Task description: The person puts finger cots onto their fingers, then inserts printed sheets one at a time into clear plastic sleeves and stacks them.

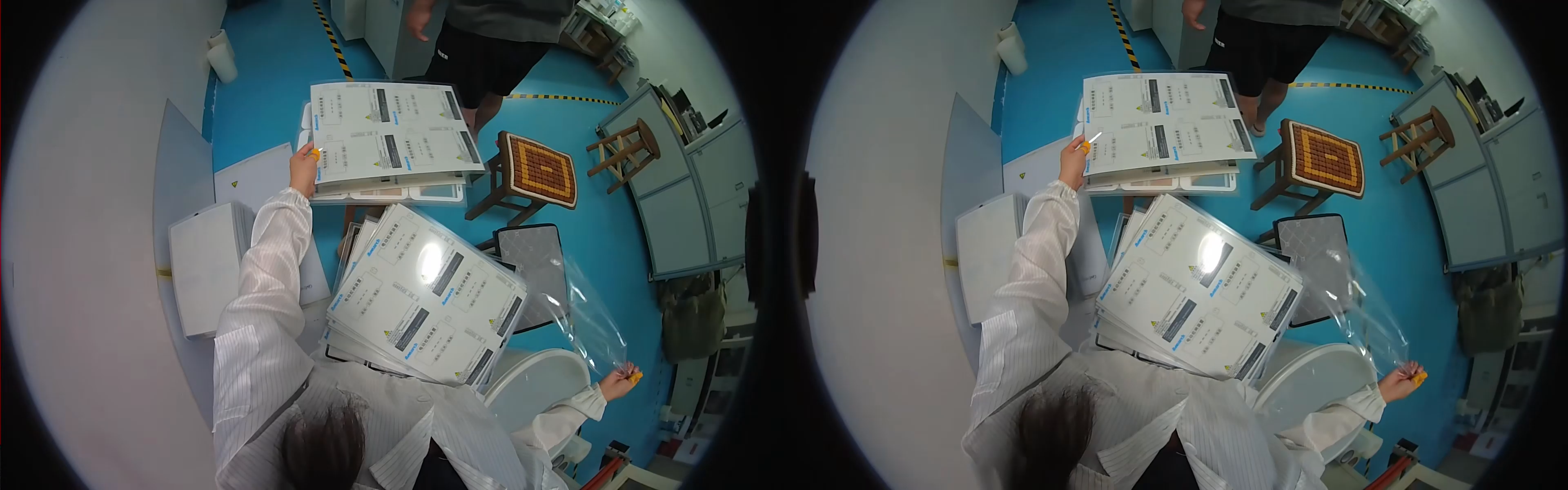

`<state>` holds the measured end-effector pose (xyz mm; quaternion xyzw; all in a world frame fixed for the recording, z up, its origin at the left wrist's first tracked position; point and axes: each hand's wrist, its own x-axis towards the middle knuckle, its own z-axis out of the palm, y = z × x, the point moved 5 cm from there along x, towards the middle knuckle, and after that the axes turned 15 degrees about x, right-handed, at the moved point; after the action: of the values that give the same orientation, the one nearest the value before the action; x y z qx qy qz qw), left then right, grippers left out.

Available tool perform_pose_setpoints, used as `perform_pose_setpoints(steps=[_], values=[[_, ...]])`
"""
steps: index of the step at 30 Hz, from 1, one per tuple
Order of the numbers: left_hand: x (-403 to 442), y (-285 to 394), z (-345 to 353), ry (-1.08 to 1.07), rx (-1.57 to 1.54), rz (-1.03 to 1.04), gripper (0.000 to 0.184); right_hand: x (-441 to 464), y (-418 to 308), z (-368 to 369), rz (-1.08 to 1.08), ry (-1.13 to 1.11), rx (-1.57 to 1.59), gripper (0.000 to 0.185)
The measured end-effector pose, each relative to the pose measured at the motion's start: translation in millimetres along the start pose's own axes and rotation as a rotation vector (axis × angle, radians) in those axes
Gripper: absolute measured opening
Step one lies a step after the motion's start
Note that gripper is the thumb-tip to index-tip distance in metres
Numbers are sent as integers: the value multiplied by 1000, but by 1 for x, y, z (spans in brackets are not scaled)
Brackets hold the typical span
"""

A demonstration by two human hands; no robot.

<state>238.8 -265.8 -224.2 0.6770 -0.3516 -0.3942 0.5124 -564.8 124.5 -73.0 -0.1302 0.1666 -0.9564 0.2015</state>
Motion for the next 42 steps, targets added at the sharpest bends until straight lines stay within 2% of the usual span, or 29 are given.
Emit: perform_pose_setpoints(steps=[1, 2, 3, 4, 5, 6, 7, 8, 9, 11, 12, 14, 15, 16, 17, 18, 19, 20, 23, 24, 25, 27, 29, 33, 36, 38, 39, 41, 42], values=[[6, -7, 0, 5, -50, -15, 30, -11, -1, 15, -107, 6, -96, 19], [9, -10, -2, 12, -98, -31, 30, -20, -1, 26, -109, 9, -98, 19], [11, -12, -3, 11, -94, -34, 30, -25, 3, 42, -40, -87, -107, 19], [12, -13, -8, 56, 41, -4, 30, -34, 9, 60, 31, -184, -115, 20], [11, -14, -12, 101, 175, 26, 30, -46, 17, 80, 35, -180, -118, 20], [8, -14, -15, 102, 180, 20, 30, -63, 34, 109, 98, -281, -195, 18], [2, -4, -23, 169, 360, 115, 31, -81, 53, 134, 164, -380, -273, 16], [-8, 5, -30, 232, 545, 205, 33, -98, 72, 150, 175, -373, -283, 16], [-20, 7, -36, 232, 558, 190, 33, -116, 95, 168, 211, -422, -377, 17], [-47, 27, -42, 193, 635, 300, 33, -150, 147, 184, 322, -491, -523, 26], [-67, 31, -43, 57, 562, 308, 30, -169, 174, 184, 394, -509, -576, 32], [-100, 9, -43, -322, 430, 175, 28, -226, 233, 192, 657, -612, -545, 30], [-123, 0, -46, -452, 413, 110, 27, -258, 258, 189, 768, -537, -605, 28], [-150, -5, -48, -584, 392, 41, 26, -288, 276, 189, 878, -642, -685, 15], [-178, 3, -52, -619, 637, 9, 25, -317, 293, 188, 1011, -721, -660, 14], [-203, 9, -58, -653, 880, -26, 25, -346, 305, 186, 1053, -731, -655, 15], [-222, 5, -62, -622, 998, 108, 24, -371, 318, 180, 1124, -798, -629, 14], [-237, 2, -64, -588, 1114, 243, 24, -390, 331, 170, 1118, -915, -641, 8], [-264, -6, -67, -668, 996, 186, 25, -427, 349, 153, 1114, -1048, -693, 12], [-268, -5, -67, -667, 997, 185, 25, -438, 355, 139, 1060, -1127, -752, 12], [-272, 0, -67, -680, 912, 98, 26, -447, 359, 133, 1003, -1203, -811, 13], [-274, 0, -66, -691, 825, 11, 27, -455, 362, 121, 978, -1197, -844, 13], [-268, 1, -69, -524, 917, 96, 27, -457, 363, 115, 936, -1200, -868, 13], [-271, -3, -61, -619, 918, 112, 25, -458, 362, 110, 949, -1188, -913, 13], [-266, 6, -63, -548, 963, 129, 23, -460, 361, 109, 896, -1205, -907, 14], [-267, 17, -63, -607, 875, -1, 22, -468, 361, 115, 851, -1323, -922, 18], [-267, 13, -63, -605, 875, 0, 22, -470, 360, 118, 850, -1324, -920, 18], [-268, 4, -60, -639, 601, -87, 19, -485, 353, 131, 851, -1482, -861, 25], [-269, 2, -60, -639, 602, -87, 19, -491, 350, 132, 824, -1551, -859, 30]])
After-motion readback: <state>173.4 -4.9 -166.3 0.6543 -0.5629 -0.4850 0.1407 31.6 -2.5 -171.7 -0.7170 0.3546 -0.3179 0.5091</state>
